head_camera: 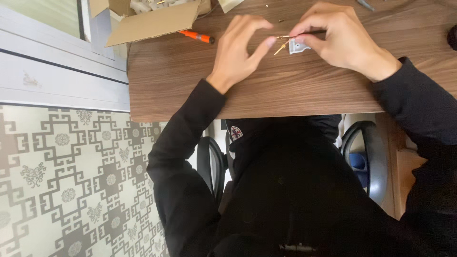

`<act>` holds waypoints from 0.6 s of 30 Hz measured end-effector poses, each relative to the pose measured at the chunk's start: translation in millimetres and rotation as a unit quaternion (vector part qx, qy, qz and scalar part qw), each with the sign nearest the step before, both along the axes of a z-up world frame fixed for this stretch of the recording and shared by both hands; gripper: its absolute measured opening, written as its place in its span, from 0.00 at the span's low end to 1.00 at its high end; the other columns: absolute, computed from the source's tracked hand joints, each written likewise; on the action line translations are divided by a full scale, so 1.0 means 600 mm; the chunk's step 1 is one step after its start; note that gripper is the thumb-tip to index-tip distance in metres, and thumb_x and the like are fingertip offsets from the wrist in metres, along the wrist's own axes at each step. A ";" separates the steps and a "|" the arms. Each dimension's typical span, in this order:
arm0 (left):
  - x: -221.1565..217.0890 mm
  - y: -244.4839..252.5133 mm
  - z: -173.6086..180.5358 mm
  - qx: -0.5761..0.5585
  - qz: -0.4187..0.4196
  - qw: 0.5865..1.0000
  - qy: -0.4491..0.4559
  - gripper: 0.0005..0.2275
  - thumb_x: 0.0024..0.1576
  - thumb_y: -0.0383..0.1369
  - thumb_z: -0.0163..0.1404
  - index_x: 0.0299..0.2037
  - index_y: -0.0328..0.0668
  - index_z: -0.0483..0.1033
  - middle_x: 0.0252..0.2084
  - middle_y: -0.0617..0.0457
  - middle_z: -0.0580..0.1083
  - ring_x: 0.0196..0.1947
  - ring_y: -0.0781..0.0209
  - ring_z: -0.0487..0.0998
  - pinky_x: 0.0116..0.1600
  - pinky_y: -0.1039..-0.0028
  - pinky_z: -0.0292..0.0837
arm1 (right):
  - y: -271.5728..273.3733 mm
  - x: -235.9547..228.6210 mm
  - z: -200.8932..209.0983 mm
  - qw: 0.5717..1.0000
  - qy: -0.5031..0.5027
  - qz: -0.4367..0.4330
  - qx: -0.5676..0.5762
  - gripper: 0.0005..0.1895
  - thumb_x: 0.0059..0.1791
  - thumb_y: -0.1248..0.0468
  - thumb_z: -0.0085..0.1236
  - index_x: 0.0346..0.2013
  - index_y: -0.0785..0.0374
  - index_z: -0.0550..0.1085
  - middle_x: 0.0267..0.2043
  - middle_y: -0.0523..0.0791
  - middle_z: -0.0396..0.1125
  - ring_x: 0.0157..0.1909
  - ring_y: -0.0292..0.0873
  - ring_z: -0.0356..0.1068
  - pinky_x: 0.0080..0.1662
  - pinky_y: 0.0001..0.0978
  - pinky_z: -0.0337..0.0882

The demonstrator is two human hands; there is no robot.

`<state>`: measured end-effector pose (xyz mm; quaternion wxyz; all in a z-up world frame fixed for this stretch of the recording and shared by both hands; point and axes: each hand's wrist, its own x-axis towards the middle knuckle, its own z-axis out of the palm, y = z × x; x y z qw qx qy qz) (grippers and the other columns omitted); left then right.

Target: The person assembles electrical plugs by stripping wire ends, inserting them into the plug housing, and tightening the internal screws with a screwdriver.

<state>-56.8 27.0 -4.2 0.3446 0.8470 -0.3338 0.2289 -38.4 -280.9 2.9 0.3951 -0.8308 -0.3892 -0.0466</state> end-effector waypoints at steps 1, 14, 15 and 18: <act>0.013 -0.005 -0.014 0.025 -0.005 0.999 0.026 0.13 0.75 0.47 0.58 0.55 0.47 0.83 0.54 0.49 0.84 0.56 0.50 0.83 0.57 0.54 0.82 | -0.004 0.000 0.000 1.000 0.011 -0.007 -0.005 0.04 0.69 0.74 0.76 0.59 0.69 0.89 0.57 0.51 0.82 0.55 0.48 0.80 0.60 0.39 0.74; 0.030 -0.045 -0.051 0.077 -0.051 0.993 -0.073 0.08 0.67 0.42 0.72 0.48 0.55 0.88 0.35 0.66 0.81 0.34 0.61 0.76 0.32 0.66 0.70 | -0.031 -0.005 -0.024 0.999 -0.025 -0.021 0.024 0.07 0.67 0.85 0.76 0.60 0.80 0.88 0.57 0.58 0.84 0.56 0.53 0.83 0.63 0.41 0.82; 0.031 -0.044 -0.053 0.077 -0.051 0.994 -0.053 0.05 0.67 0.39 0.71 0.48 0.54 0.90 0.35 0.65 0.83 0.34 0.61 0.76 0.33 0.66 0.71 | -0.033 -0.003 -0.034 0.999 -0.047 -0.020 0.018 0.07 0.68 0.82 0.79 0.59 0.76 0.89 0.57 0.57 0.83 0.56 0.53 0.82 0.62 0.42 0.80; 0.036 -0.039 -0.058 0.078 -0.069 0.994 -0.028 0.02 0.68 0.34 0.69 0.48 0.53 0.92 0.37 0.62 0.85 0.34 0.58 0.76 0.37 0.64 0.72 | -0.033 -0.001 -0.049 0.998 -0.064 -0.016 0.009 0.07 0.68 0.79 0.81 0.59 0.71 0.90 0.57 0.55 0.81 0.56 0.54 0.80 0.62 0.45 0.77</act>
